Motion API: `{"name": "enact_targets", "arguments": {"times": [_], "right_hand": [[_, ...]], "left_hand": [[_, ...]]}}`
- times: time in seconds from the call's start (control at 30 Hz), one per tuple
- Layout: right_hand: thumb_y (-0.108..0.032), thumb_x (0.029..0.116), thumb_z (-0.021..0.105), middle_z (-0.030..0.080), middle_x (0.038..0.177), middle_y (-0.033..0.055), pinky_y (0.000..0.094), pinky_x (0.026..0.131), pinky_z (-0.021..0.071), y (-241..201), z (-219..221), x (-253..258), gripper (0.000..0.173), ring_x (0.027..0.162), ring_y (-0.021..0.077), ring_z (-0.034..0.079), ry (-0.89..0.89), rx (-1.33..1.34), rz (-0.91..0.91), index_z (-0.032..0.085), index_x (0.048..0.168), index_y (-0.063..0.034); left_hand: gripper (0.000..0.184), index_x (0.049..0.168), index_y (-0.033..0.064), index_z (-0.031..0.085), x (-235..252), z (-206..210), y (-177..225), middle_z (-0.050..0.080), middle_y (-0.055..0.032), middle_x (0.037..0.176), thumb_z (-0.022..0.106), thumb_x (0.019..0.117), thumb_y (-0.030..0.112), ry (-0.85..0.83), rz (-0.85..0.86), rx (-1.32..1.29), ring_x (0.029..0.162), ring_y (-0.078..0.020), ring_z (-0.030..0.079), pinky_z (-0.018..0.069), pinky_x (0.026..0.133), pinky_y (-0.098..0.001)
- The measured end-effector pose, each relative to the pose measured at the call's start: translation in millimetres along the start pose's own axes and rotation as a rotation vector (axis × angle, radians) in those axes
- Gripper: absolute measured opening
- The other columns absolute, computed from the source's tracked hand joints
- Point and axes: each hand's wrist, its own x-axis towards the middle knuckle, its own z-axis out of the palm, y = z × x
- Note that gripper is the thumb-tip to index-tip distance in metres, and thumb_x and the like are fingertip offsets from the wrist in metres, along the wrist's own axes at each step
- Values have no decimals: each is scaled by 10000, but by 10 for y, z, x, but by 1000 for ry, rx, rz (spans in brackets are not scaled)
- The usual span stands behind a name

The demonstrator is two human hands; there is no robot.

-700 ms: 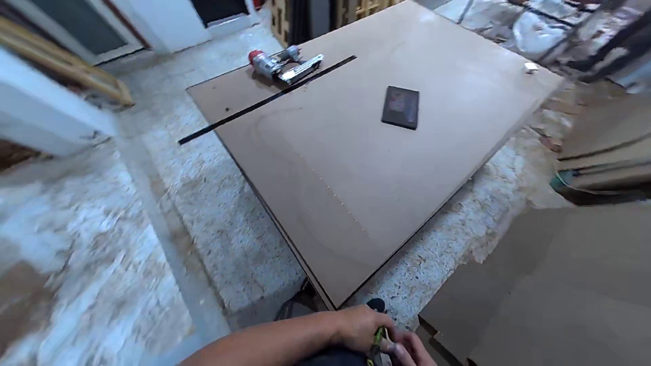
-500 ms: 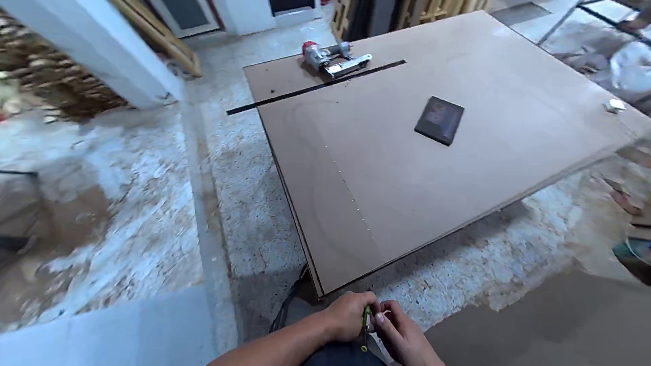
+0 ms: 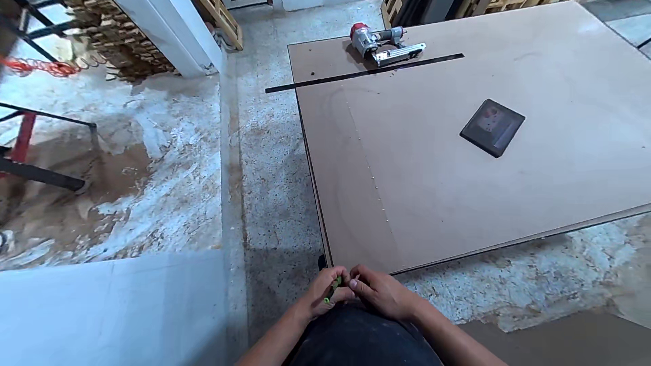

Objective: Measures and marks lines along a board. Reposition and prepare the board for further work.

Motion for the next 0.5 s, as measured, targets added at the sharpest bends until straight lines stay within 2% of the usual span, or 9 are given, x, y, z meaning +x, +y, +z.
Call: {"name": "enact_targets", "arguments": {"times": [0.1,0.2,0.27,0.33,0.37,0.5], "right_hand": [[-674,1011,480,716,955,60,548,824,563,72,-364,248,542,888,238,699,4,-107,81,676,1222,-216],[-551,1019,545,719,950,94,570,827,552,182,-834,581,438,911,271,701,-42,-219,173,716,1089,-153],[-445,1042,580,722,976,98,571,846,556,231,-1129,880,331,932,276,702,-27,-257,173,723,1095,-152],[-364,1061,580,745,1064,97,584,888,569,200,-1402,1232,265,1000,291,720,26,-334,178,734,1186,-188],[-377,1062,572,748,1082,99,599,891,568,177,-1518,1416,275,1026,306,720,54,-380,197,735,1202,-205],[-585,1018,554,740,999,137,632,785,567,-11,-1803,1960,462,980,366,718,128,-545,311,751,1062,-169]], "left_hand": [[292,961,42,657,256,-291,-44,679,-54,776,723,927,324,174,20,25,671,-173,658,580,659,-376],[260,1026,25,655,553,-512,13,709,-75,827,704,972,274,373,-166,126,723,-186,710,624,724,-388],[287,1114,10,646,869,-634,164,723,-121,888,720,992,259,490,-368,175,781,-233,724,619,776,-436],[343,1208,11,647,1260,-787,302,728,-161,972,719,994,271,604,-531,236,866,-296,722,595,836,-513],[352,1230,18,650,1443,-873,322,735,-169,992,707,995,275,649,-583,271,897,-317,727,589,858,-544],[359,1202,17,666,1898,-1110,397,744,-157,957,666,1008,319,755,-709,342,888,-321,735,588,851,-563]]}}
